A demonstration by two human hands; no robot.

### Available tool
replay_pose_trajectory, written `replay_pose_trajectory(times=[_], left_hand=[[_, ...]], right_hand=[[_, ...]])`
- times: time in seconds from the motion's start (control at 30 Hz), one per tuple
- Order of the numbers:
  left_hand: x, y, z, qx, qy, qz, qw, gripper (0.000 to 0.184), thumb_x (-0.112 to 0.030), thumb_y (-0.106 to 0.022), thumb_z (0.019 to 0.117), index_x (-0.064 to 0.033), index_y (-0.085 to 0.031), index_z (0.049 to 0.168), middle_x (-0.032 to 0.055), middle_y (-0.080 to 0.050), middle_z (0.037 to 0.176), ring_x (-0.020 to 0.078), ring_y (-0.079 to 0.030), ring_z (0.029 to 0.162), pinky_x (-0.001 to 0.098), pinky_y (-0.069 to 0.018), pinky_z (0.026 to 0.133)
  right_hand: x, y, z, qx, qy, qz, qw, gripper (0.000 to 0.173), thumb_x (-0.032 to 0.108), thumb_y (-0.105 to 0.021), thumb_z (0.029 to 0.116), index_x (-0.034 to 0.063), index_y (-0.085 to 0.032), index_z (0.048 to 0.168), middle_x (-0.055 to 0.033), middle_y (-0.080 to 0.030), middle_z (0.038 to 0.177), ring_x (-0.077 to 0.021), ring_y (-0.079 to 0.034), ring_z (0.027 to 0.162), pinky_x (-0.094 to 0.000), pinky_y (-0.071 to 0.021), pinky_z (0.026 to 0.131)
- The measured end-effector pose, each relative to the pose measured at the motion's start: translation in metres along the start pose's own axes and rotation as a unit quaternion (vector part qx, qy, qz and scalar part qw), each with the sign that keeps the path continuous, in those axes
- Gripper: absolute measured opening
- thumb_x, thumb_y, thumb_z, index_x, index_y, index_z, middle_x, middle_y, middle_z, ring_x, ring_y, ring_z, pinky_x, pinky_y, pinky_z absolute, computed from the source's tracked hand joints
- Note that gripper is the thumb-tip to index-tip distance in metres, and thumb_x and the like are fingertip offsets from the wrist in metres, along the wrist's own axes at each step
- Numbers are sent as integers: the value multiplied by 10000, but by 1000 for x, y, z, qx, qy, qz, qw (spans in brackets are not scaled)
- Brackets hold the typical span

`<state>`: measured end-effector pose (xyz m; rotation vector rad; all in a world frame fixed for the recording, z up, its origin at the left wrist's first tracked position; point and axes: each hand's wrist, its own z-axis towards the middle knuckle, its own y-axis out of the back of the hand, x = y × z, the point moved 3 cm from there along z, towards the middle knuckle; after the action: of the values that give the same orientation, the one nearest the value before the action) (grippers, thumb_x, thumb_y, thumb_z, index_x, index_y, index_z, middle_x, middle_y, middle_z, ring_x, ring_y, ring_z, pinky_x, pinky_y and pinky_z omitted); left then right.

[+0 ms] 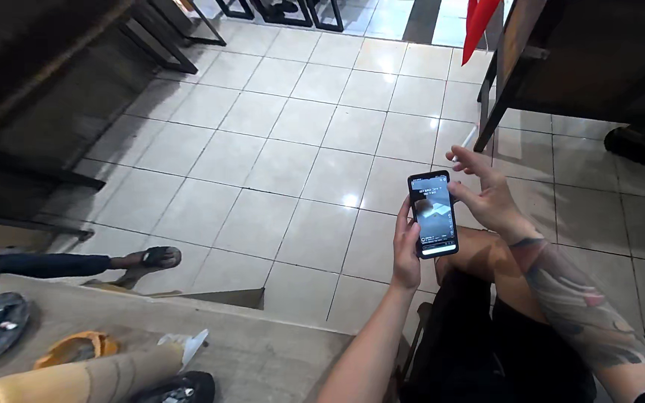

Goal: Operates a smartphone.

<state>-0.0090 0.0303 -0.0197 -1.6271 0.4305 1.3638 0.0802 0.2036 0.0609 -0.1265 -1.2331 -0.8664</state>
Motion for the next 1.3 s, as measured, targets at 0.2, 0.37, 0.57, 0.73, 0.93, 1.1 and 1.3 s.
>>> replay_pose_trajectory(times=[0.2,0.37,0.57,0.73,0.93,1.1,1.3], left_hand=[[1,-5,-2,20,22,-22,999,629,-430,-391,1030,-290,-241,1625,173,-488,1505,350,-576,1272,556,-513,1011],[3,-7,-4,32,37,-28,998,668,-424,-417,1019,-265,-210,1634,193,-495,1491,346,-583,1260,538,-508,1020],[4,-9,-6,65,46,-25,997,705,-445,-444,1010,-243,-192,1637,202,-488,1494,344,-582,1262,534,-508,1022],[6,-11,-8,83,63,-20,994,756,-507,-497,998,-233,-198,1637,199,-512,1475,332,-602,1238,522,-516,1018],[6,-12,-9,87,64,-12,994,701,-469,-471,1010,-248,-228,1629,188,-519,1470,324,-607,1226,516,-525,1001],[2,-12,-8,70,66,-22,995,670,-473,-424,1014,-301,-218,1628,158,-516,1477,298,-608,1223,505,-535,975],[5,-11,-9,65,80,-26,994,670,-481,-437,1012,-340,-213,1628,155,-531,1465,299,-615,1215,506,-535,977]], right_hand=[[-9,2,-25,62,-100,112,987,752,139,-688,935,253,-337,1590,21,-470,1547,-193,-618,1214,-402,-592,928],[-16,4,-26,67,-142,164,974,822,81,-705,915,298,-306,1600,12,-450,1553,-225,-656,1149,-409,-636,842],[-19,13,-24,35,-145,129,980,602,159,-626,995,260,-413,1550,-9,-571,1421,-194,-683,1026,-368,-625,795],[-21,19,-23,-11,-133,87,987,346,232,-609,1035,198,-590,1378,-24,-678,1181,-158,-680,866,-315,-600,688],[-21,19,-27,-10,-122,83,989,410,151,-719,938,174,-607,1332,-33,-683,1084,-172,-678,854,-319,-605,691],[-16,16,-27,38,-136,153,978,793,84,-800,843,239,-447,1536,-22,-593,1401,-222,-672,1073,-366,-623,808],[-12,11,-26,34,-126,208,969,662,85,-551,1002,221,-326,1609,-30,-462,1556,-214,-649,1173,-372,-614,895]])
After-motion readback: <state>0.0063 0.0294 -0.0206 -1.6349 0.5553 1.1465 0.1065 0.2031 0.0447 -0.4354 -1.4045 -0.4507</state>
